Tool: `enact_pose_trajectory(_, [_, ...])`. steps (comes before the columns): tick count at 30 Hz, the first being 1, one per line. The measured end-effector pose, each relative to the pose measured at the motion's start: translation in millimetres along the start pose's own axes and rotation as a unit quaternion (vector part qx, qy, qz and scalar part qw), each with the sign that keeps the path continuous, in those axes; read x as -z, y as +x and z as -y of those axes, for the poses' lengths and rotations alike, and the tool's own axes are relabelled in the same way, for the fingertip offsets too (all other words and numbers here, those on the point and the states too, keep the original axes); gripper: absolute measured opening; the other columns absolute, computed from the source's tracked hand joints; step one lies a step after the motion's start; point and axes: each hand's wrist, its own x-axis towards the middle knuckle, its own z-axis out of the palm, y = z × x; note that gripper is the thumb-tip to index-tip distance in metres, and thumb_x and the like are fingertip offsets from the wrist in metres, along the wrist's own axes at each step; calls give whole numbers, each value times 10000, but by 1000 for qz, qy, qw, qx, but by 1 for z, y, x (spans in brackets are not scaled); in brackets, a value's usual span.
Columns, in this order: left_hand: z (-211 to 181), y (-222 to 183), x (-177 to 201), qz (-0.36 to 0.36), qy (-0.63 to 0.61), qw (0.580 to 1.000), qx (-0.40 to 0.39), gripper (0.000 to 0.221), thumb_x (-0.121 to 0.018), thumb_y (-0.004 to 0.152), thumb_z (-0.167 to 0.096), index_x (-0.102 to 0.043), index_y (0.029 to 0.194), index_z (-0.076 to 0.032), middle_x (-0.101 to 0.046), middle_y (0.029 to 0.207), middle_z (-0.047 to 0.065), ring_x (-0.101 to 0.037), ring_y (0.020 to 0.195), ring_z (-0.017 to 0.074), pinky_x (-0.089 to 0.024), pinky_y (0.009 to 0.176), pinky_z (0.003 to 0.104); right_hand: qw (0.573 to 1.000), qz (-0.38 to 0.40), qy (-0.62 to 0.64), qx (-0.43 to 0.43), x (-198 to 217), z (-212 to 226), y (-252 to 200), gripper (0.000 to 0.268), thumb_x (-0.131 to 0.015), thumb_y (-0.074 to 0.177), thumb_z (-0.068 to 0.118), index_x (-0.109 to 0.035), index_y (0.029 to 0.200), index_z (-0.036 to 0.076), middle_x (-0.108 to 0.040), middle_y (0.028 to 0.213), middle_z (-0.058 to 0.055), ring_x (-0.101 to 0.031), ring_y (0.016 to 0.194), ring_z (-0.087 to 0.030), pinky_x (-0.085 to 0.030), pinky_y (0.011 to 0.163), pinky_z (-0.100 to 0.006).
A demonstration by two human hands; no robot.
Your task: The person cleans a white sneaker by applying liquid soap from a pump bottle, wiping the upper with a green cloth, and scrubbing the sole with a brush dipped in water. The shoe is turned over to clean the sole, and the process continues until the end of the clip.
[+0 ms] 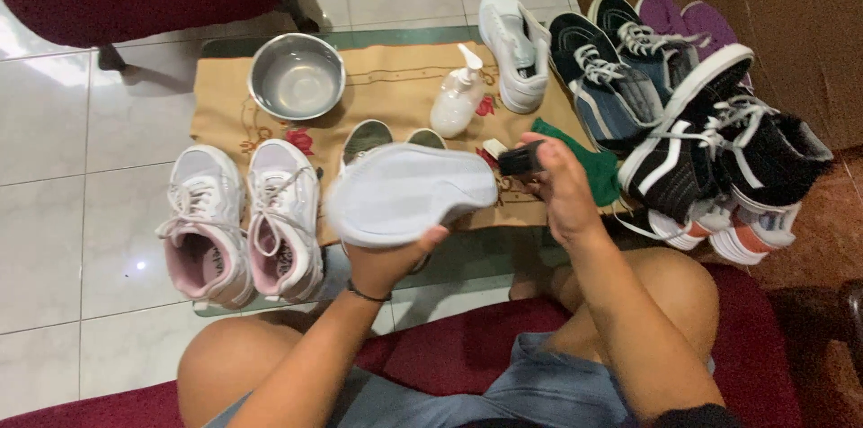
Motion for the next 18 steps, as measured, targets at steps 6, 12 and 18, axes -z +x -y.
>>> enact_pose_trajectory(6, [-107, 40, -34, 101, -130, 986, 25, 994, -1038, 401, -221, -551, 1228, 38, -663, 1068, 233, -657, 991, 310, -498, 922, 508, 963, 52, -251, 82, 3, -4, -8, 589, -806, 758, 511, -686, 1251, 213, -590, 1158, -62, -546, 945, -199, -495, 790, -330])
enact_pose_trajectory(12, [-115, 39, -46, 76, 3, 997, -19, 1397, -1027, 491, -289, -117, 1490, 69, -433, 1394, 307, -498, 1280, 445, -380, 1080, 575, 950, 92, -295, 47, -1, 2, -22, 658, -785, 731, 601, -660, 1197, 153, -563, 1229, -153, -568, 1078, -304, -486, 892, -421])
enact_pose_trajectory(18, [-125, 57, -25, 138, -42, 989, 26, 1085, -966, 593, -128, -248, 1390, 31, -447, 1406, 297, -491, 1297, 445, -385, 1068, 564, 939, 83, -332, -40, 4, -34, 3, 604, -658, 853, 656, -592, 1213, 176, -534, 1215, -167, -554, 1192, -377, -434, 1003, -469])
